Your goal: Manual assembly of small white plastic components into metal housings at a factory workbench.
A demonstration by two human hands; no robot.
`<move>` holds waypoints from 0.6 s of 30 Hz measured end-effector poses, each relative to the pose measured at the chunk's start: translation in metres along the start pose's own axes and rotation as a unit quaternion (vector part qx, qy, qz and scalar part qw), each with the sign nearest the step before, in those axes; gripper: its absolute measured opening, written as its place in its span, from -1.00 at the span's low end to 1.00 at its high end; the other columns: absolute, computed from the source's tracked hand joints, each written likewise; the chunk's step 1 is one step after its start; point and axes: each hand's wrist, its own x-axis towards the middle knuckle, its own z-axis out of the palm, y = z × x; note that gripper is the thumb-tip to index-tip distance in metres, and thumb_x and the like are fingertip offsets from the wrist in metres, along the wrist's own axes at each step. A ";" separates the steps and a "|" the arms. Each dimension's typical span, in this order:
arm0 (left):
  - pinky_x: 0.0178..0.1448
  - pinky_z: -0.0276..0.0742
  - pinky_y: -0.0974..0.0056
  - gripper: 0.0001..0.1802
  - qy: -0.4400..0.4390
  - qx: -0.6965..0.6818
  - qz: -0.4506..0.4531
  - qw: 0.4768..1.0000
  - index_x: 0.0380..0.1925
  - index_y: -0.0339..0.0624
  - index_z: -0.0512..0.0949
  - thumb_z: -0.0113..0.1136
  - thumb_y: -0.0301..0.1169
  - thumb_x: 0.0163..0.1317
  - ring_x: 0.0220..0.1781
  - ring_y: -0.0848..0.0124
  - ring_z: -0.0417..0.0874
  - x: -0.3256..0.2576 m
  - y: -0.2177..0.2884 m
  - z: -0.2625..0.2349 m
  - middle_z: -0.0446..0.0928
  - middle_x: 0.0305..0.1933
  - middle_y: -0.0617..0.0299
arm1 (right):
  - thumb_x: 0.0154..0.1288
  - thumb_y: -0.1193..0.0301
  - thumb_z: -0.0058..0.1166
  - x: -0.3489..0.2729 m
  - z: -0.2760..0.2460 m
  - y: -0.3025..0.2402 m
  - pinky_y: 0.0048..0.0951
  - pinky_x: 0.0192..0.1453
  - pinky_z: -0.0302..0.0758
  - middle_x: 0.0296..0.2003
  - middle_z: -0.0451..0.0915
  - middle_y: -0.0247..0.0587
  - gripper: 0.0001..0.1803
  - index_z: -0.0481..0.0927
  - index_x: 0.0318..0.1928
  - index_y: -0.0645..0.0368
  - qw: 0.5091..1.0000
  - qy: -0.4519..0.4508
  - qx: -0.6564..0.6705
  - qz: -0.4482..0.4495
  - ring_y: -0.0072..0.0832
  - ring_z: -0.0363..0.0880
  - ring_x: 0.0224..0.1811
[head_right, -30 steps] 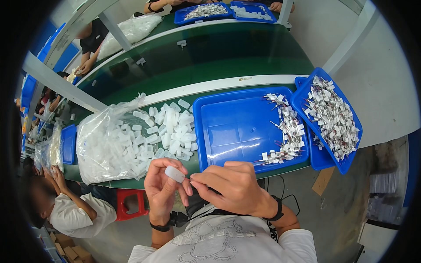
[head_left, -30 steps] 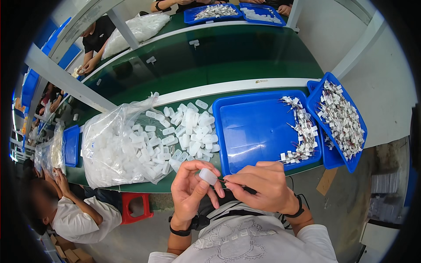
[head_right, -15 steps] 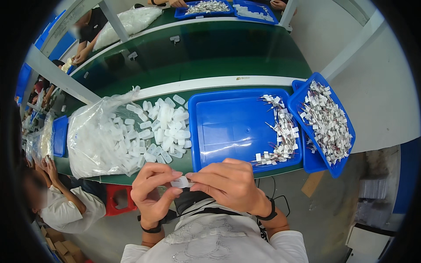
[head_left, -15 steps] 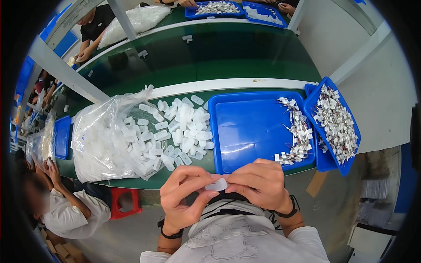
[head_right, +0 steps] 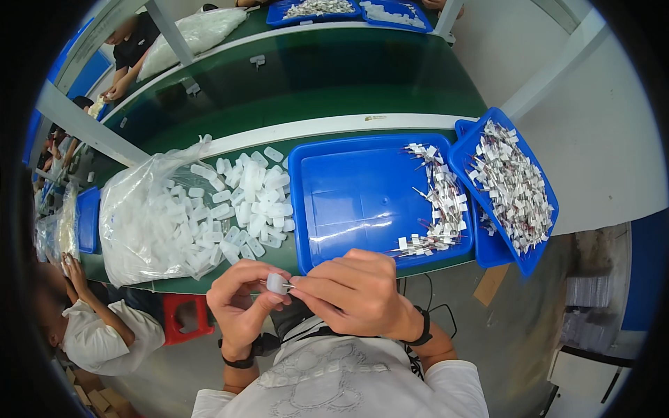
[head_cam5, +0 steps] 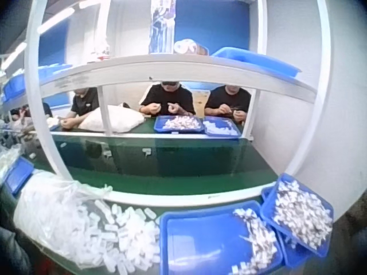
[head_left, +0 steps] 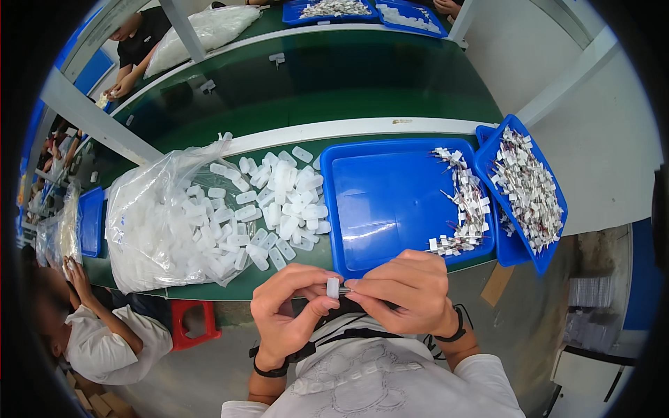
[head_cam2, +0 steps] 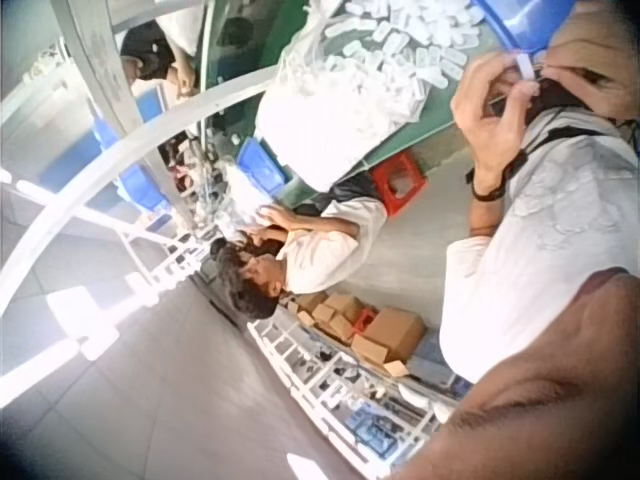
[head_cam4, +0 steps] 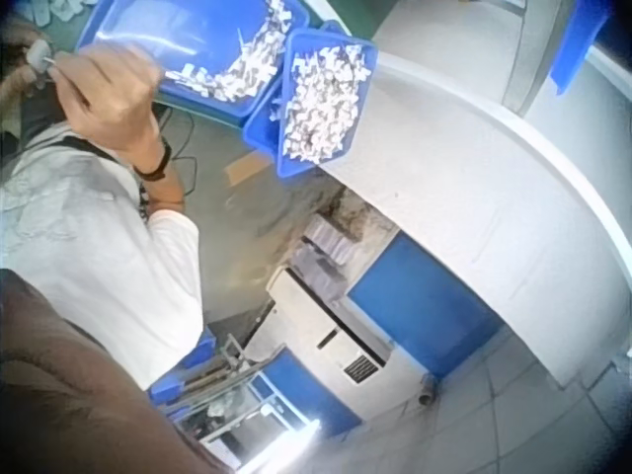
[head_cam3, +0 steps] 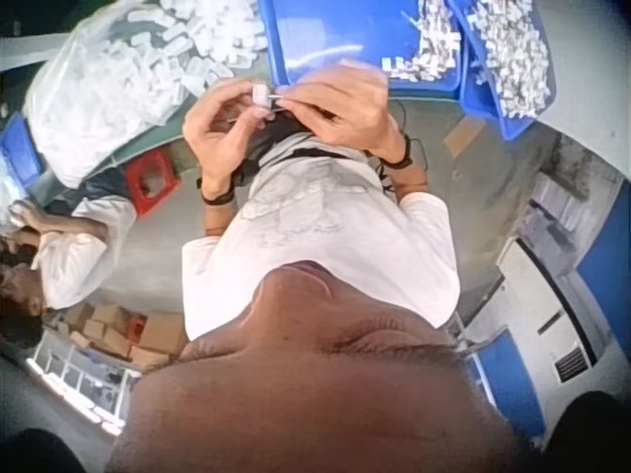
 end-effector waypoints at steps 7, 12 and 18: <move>-0.24 0.69 0.39 -0.74 0.009 -0.059 -0.009 0.998 -0.12 -0.50 0.67 0.49 -0.66 0.19 -0.31 0.34 0.81 -0.002 -0.004 0.003 0.72 -0.13 -0.12 | -0.03 0.52 0.55 -0.001 0.000 -0.003 -0.54 -0.47 0.42 -0.46 0.72 -0.41 -0.77 0.83 -0.29 0.07 0.999 -0.024 -0.028 -0.023 -0.55 0.65 -0.53; -0.26 0.67 0.39 -0.72 0.028 -0.085 0.010 0.996 -0.13 -0.51 0.67 0.51 -0.64 0.18 -0.32 0.37 0.80 -0.004 -0.005 0.004 0.72 -0.18 -0.10 | -0.03 0.54 0.54 -0.003 -0.001 -0.003 -0.53 -0.47 0.42 -0.43 0.72 -0.43 -0.72 0.83 -0.22 0.06 0.998 -0.031 -0.039 -0.036 -0.56 0.65 -0.53; -0.28 0.62 0.41 -0.66 -0.003 0.034 0.113 0.993 -0.14 -0.47 0.73 0.60 -0.60 0.07 -0.39 0.44 0.73 0.003 0.008 0.003 0.72 -0.21 -0.06 | -0.03 0.56 0.53 -0.007 0.004 0.002 -0.54 -0.47 0.41 -0.44 0.74 -0.41 -0.72 0.81 -0.25 0.06 1.000 0.004 0.029 -0.003 -0.55 0.66 -0.52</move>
